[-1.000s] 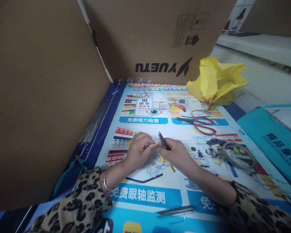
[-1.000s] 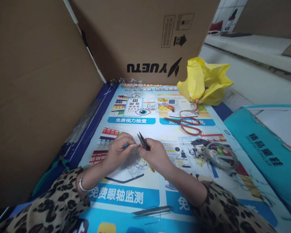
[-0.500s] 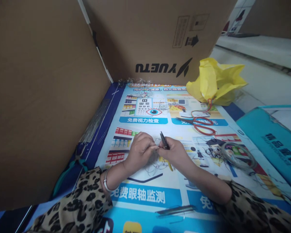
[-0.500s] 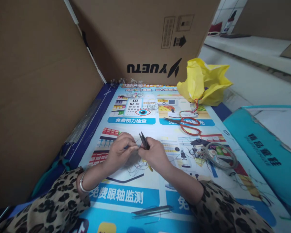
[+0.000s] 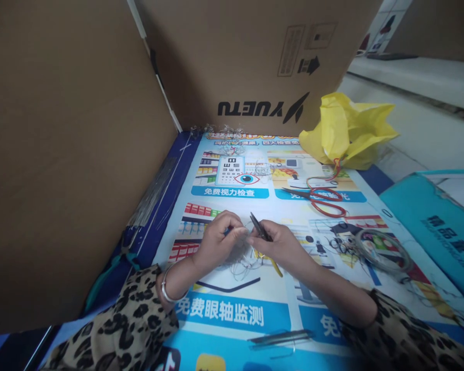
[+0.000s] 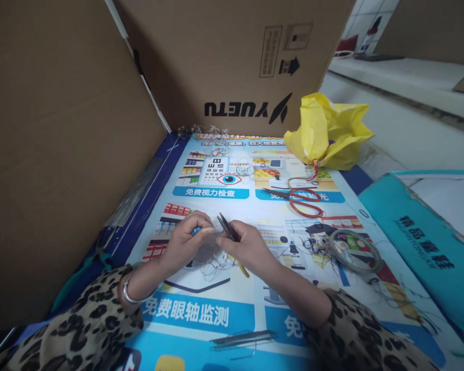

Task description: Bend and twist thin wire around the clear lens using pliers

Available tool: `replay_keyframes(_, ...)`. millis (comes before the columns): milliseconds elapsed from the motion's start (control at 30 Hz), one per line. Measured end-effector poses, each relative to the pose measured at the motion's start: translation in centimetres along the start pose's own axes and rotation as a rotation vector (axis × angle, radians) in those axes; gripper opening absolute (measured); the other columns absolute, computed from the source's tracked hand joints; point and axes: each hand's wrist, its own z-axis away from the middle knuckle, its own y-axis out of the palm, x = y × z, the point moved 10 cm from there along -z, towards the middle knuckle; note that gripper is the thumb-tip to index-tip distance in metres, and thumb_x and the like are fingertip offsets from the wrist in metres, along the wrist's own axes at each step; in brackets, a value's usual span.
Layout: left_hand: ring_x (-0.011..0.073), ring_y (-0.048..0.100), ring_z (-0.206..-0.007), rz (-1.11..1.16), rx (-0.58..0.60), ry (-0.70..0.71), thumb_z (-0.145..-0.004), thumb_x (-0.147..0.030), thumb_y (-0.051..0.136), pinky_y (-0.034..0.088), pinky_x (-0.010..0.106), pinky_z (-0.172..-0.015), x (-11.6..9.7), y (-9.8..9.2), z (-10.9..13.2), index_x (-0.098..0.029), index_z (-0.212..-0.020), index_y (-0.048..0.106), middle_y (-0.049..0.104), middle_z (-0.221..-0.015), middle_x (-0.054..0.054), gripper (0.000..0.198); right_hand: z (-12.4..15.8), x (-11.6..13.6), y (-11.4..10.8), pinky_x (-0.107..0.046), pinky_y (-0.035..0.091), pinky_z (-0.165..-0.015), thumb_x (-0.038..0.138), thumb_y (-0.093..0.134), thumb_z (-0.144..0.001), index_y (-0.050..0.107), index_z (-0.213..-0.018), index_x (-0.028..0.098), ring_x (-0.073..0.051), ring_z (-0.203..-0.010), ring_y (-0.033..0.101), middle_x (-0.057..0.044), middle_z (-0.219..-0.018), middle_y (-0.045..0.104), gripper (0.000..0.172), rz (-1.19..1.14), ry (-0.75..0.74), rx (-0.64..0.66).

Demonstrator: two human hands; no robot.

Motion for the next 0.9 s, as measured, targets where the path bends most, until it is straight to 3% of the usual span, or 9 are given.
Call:
replay_keyframes(233, 0.0126, 0.052, -0.071, -0.014, -0.092, -0.048, -0.082, -0.022, 0.055, 0.041, 0.026, -0.066, 1.0, -1.2, 0.0, -0.017, -0.072, 0.052, 0.056, -0.074, 0.002, 0.012, 0.2, 0.3, -1.1, -0.023, 0.04, -0.059, 0.042, 0.055, -0.077, 0.059, -0.078, 0.018, -0.012, -0.065, 0.051, 0.002, -0.068, 0.056, 0.024, 0.039, -0.012, -0.008)
replay_keyframes(400, 0.0125, 0.052, -0.07, -0.027, -0.144, -0.072, -0.081, -0.021, 0.055, 0.041, 0.025, -0.064, 1.5, -1.9, -0.2, -0.017, -0.071, 0.052, 0.055, -0.073, 0.001, 0.011, -0.2, 0.7, -4.4, -0.028, 0.044, -0.078, 0.047, 0.047, -0.083, 0.058, -0.107, 0.023, -0.016, -0.088, 0.057, -0.002, -0.093, 0.063, 0.036, 0.033, -0.061, -0.143)
replay_keyframes(500, 0.0122, 0.052, -0.069, -0.015, -0.148, -0.068, -0.08, -0.02, 0.056, 0.041, 0.024, -0.062, 1.6, -2.0, -0.3, -0.017, -0.07, 0.052, 0.056, -0.073, 0.001, 0.011, -0.8, -0.1, -4.7, -0.033, 0.042, -0.087, 0.049, 0.04, -0.086, 0.06, -0.107, 0.022, -0.019, -0.097, 0.056, -0.005, -0.106, 0.063, 0.039, 0.134, -0.059, -0.133)
replay_keyframes(600, 0.0121, 0.053, -0.069, -0.019, -0.156, -0.072, -0.079, -0.02, 0.058, 0.041, 0.023, -0.062, 1.7, -2.1, -0.4, -0.017, -0.07, 0.054, 0.056, -0.073, 0.001, 0.011, -1.2, -1.5, -4.9, -0.035, 0.044, -0.084, 0.048, 0.042, -0.084, 0.059, -0.102, 0.02, -0.021, -0.092, 0.058, -0.005, -0.097, 0.065, 0.037, 0.248, -0.023, -0.188)
replay_keyframes(667, 0.012, 0.053, -0.069, -0.028, -0.16, -0.087, -0.079, -0.021, 0.058, 0.041, 0.023, -0.061, 1.8, -2.2, -0.3, -0.017, -0.071, 0.055, 0.056, -0.072, 0.001, 0.01, -1.4, -1.8, -4.1, -0.034, 0.046, -0.081, 0.046, 0.045, -0.082, 0.058, -0.101, 0.02, -0.02, -0.088, 0.059, -0.004, -0.094, 0.066, 0.034, 0.244, -0.054, -0.157)
replay_keyframes(800, 0.0116, 0.054, -0.068, -0.023, -0.155, -0.107, -0.08, -0.023, 0.057, 0.041, 0.022, -0.058, 2.1, -2.1, -0.2, -0.017, -0.072, 0.055, 0.057, -0.072, 0.0, 0.01, -1.2, -0.3, -2.9, -0.034, 0.045, -0.083, 0.041, 0.042, -0.085, 0.056, -0.104, 0.021, -0.018, -0.094, 0.057, -0.005, -0.105, 0.063, 0.031, 0.087, -0.166, -0.072)
replay_keyframes(900, 0.0112, 0.054, -0.067, -0.016, -0.162, -0.117, -0.08, -0.023, 0.057, 0.041, 0.022, -0.058, 2.2, -2.2, -0.2, -0.017, -0.072, 0.055, 0.057, -0.071, 0.0, 0.011, -0.9, 0.6, -4.2, -0.032, 0.046, -0.075, 0.039, 0.038, -0.088, 0.053, -0.108, 0.022, -0.017, -0.088, 0.058, -0.007, -0.114, 0.059, 0.03, 0.088, -0.162, -0.121)
